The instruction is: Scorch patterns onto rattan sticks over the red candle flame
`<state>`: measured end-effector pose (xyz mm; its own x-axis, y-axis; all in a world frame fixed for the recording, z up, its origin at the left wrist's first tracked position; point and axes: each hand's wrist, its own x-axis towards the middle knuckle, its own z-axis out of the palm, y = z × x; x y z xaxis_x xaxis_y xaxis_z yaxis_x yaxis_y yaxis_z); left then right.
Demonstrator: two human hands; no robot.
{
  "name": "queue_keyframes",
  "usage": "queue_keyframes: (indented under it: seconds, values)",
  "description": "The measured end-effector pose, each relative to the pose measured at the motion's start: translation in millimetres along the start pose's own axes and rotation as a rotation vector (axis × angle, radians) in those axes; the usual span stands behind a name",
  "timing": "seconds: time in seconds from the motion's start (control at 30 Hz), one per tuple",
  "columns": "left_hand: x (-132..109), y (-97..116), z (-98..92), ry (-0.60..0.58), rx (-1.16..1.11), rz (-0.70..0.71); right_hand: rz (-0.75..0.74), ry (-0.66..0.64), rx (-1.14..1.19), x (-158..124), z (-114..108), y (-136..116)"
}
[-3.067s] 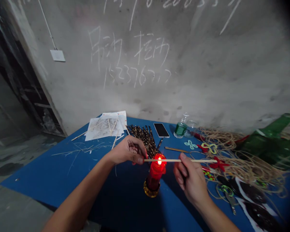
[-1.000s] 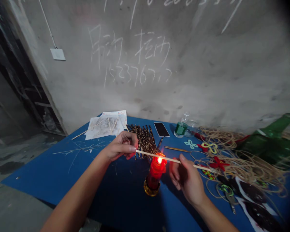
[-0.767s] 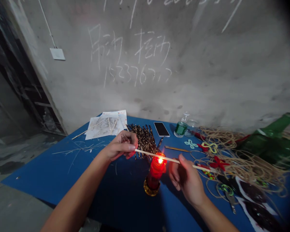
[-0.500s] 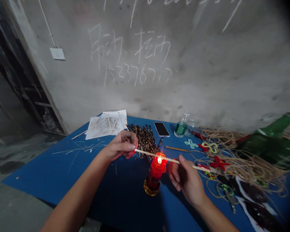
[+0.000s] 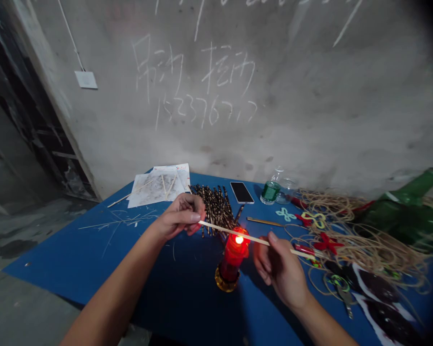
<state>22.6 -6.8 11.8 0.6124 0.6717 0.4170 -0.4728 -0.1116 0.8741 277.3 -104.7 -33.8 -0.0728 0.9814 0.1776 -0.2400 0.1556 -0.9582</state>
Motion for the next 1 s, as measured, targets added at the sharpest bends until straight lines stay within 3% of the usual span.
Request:
queue_keyframes:
  seconds: [0.3,0.37,0.47,0.63,0.77,1.0]
  values:
    - [-1,-2,-5.9,0.045,0.072,-0.044,-0.076,0.094,0.120,1,-1,-4]
    - [1,1,-5.4,0.109,0.186,-0.123,-0.091,0.110,0.144,2,-1,-6]
    - [4,6,-5.8,0.143,0.534,-0.262,-0.131,0.144,0.170,3,-3,-8]
    - [2,0,-24.8,-0.106,1.120,-0.516,-0.180,0.155,0.189,3,-3,-12]
    - [-3,-14,-42.2,-0.252,1.172,-0.744,-0.176,0.156,0.186,2,-1,-14]
    - [-2,-20,-34.3,-0.343,1.185,-0.728,-0.168,0.177,0.212,3,-1,-16]
